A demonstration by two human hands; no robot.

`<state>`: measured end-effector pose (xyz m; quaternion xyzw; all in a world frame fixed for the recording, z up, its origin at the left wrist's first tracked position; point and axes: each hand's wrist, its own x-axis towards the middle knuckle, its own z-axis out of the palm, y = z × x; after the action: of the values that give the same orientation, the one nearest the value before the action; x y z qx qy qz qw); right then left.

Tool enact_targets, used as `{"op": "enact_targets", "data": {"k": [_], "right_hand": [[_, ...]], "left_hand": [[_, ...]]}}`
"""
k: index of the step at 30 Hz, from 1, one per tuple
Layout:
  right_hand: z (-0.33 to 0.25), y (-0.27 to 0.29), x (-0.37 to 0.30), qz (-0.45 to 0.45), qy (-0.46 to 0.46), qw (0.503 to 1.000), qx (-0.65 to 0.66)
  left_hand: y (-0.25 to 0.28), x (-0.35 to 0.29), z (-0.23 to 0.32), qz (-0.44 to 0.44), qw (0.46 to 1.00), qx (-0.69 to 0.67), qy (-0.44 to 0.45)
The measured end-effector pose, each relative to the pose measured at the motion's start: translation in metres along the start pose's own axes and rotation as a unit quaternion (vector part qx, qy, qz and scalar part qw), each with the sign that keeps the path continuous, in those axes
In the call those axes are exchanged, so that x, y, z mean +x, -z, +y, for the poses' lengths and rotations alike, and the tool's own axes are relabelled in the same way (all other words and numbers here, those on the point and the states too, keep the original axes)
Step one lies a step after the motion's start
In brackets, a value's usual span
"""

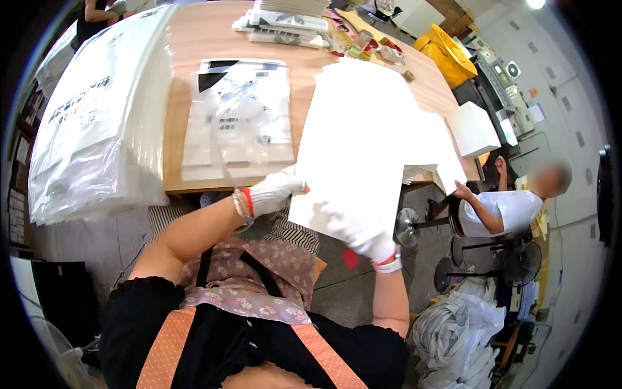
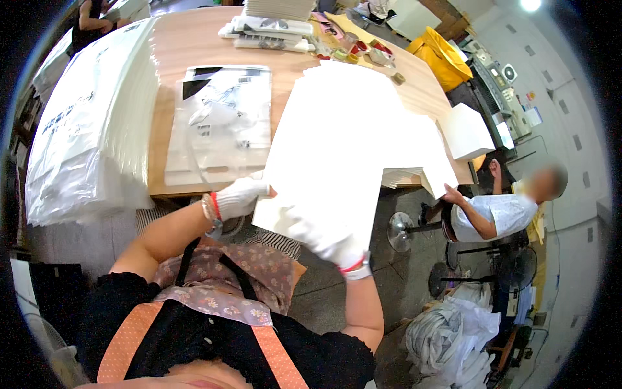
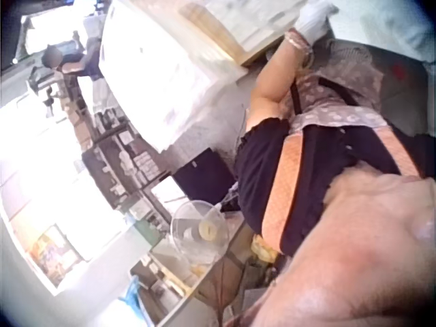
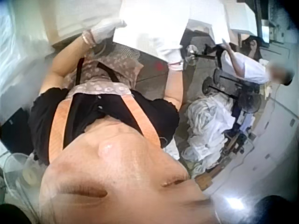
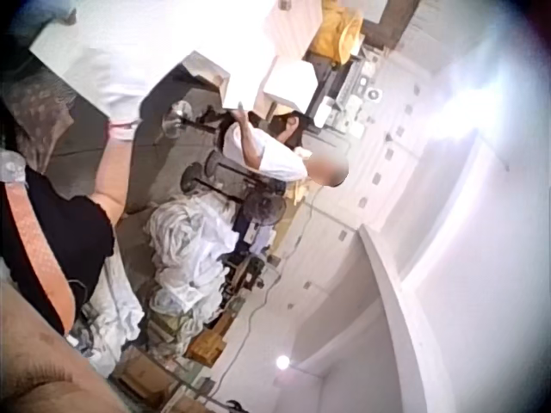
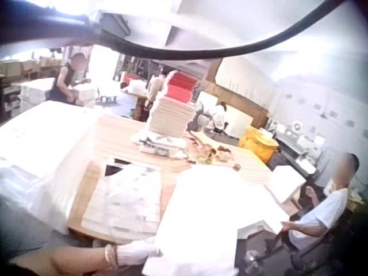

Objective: The person repeatedly picks up stacks of white paper sheets from a table and places them into clear plastic packaging bags. They then fold the top of the bags to seal them and place the finished packages onto a growing pile on the table.

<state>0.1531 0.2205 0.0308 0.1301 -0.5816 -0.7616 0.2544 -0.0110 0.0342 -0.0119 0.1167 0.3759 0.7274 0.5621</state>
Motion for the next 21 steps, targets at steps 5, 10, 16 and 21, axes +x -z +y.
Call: {"op": "enact_targets", "data": {"k": [5, 10, 16, 21], "right_hand": [[-0.056, 0.009, -0.058, 0.139, 0.609, 0.223, -0.748], [-0.082, 0.077, 0.041, 0.014, 0.547, 0.238, -0.802], [-0.083, 0.081, 0.069, -0.001, 0.583, 0.079, -0.808], [-0.032, 0.098, 0.043, 0.124, 0.549, -0.151, -0.813]], "left_hand": [[-0.015, -0.045, 0.044, 0.049, 0.895, 0.442, -0.018], [-0.01, -0.049, -0.061, 0.08, 0.613, 0.742, -0.26], [0.028, -0.059, 0.041, 0.192, 0.576, 0.712, -0.352], [0.094, -0.048, 0.145, 0.185, 0.807, 0.475, -0.297]]}}
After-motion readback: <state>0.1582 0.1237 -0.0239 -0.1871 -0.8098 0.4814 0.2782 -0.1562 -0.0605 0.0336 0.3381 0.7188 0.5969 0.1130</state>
